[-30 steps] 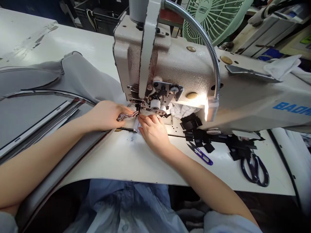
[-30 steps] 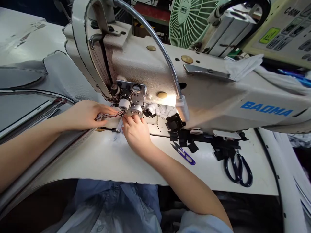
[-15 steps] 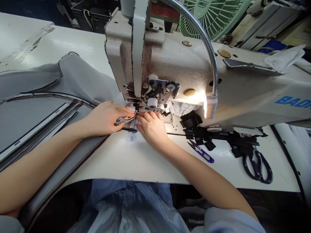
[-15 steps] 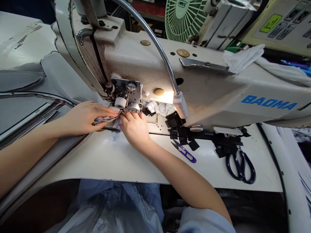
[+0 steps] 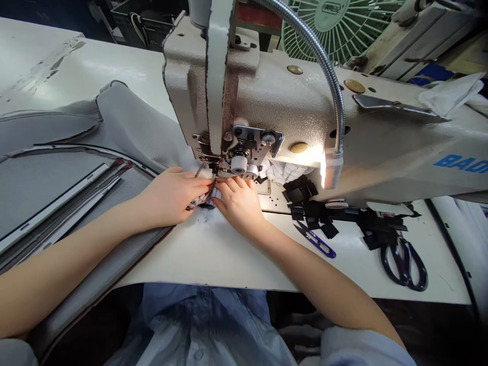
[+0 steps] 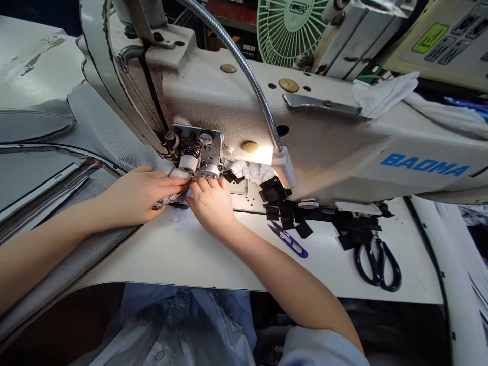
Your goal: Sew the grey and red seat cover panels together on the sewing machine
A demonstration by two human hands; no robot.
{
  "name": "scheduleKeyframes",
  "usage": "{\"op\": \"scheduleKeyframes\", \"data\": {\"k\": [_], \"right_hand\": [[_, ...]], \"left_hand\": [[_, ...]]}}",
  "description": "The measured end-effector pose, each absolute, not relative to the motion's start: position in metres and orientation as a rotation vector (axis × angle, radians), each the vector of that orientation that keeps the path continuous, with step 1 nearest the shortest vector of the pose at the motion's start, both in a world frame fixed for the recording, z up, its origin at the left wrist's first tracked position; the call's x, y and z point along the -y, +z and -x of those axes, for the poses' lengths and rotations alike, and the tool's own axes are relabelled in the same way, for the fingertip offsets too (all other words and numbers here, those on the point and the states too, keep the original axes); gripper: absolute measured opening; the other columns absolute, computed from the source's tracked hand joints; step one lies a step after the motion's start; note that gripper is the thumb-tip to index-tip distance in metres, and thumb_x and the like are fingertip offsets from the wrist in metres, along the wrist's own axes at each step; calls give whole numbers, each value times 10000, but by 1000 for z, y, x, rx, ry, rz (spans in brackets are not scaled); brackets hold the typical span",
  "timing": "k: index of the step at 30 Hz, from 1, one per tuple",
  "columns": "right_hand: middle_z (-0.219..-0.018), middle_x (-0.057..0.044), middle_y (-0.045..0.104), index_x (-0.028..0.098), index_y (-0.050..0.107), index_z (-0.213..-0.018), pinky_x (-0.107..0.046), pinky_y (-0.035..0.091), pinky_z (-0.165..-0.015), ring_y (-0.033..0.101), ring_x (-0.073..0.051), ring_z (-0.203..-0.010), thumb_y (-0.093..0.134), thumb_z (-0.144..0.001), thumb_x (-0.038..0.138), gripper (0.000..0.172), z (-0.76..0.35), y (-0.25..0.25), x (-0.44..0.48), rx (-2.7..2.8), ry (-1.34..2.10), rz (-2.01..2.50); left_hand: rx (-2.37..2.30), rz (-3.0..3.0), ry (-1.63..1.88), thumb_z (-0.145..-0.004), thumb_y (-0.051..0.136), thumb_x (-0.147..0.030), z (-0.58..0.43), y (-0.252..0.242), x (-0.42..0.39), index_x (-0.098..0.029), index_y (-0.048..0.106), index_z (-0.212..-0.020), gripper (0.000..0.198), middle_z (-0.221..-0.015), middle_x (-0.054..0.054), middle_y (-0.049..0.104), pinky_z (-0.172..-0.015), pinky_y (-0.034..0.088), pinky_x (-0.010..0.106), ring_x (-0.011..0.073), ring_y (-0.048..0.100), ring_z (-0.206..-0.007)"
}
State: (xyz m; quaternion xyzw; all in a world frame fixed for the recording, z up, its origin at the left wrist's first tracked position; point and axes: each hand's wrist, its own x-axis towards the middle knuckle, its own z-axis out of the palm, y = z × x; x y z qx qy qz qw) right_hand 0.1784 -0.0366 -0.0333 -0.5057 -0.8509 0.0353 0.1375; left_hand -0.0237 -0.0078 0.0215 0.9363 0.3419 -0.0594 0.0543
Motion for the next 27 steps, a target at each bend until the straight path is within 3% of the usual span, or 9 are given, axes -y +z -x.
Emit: {"op": "scheduleKeyframes", "data": {"k": [7, 14, 27], "right_hand": [[-1084, -75, 730, 213, 737, -1047, -381, 408, -853, 601, -243, -993, 573, -986, 287, 191, -193, -32, 43, 2348, 153, 1515], [-1159, -23, 745, 246, 769, -1082, -352, 456, -923, 603, -209, -1030, 544, -992, 200, 247, -195, -41, 39, 2230, 343, 1409], [-1224, -21, 732, 239, 732, -1167, -401, 414, -989, 594, -226, -1156, 511, -1026, 234, 262, -191, -43, 38, 2215, 380, 1310]], "left_hand": [[-1041, -2879, -152, -829, 543, -199, 24, 15, 9, -207, 605, -1333, 508, -1419, 29, 602, -872, 424, 398, 252, 626, -1020], [-1061, -2877, -152, -815, 549, -202, 26, 12, 8, -214, 608, -1326, 514, -1415, 36, 605, -847, 420, 381, 240, 624, -991], [-1076, -2861, -144, -790, 571, -161, 23, 18, 10, -204, 654, -1158, 379, -1305, 39, 661, -819, 423, 380, 237, 628, -937]]}}
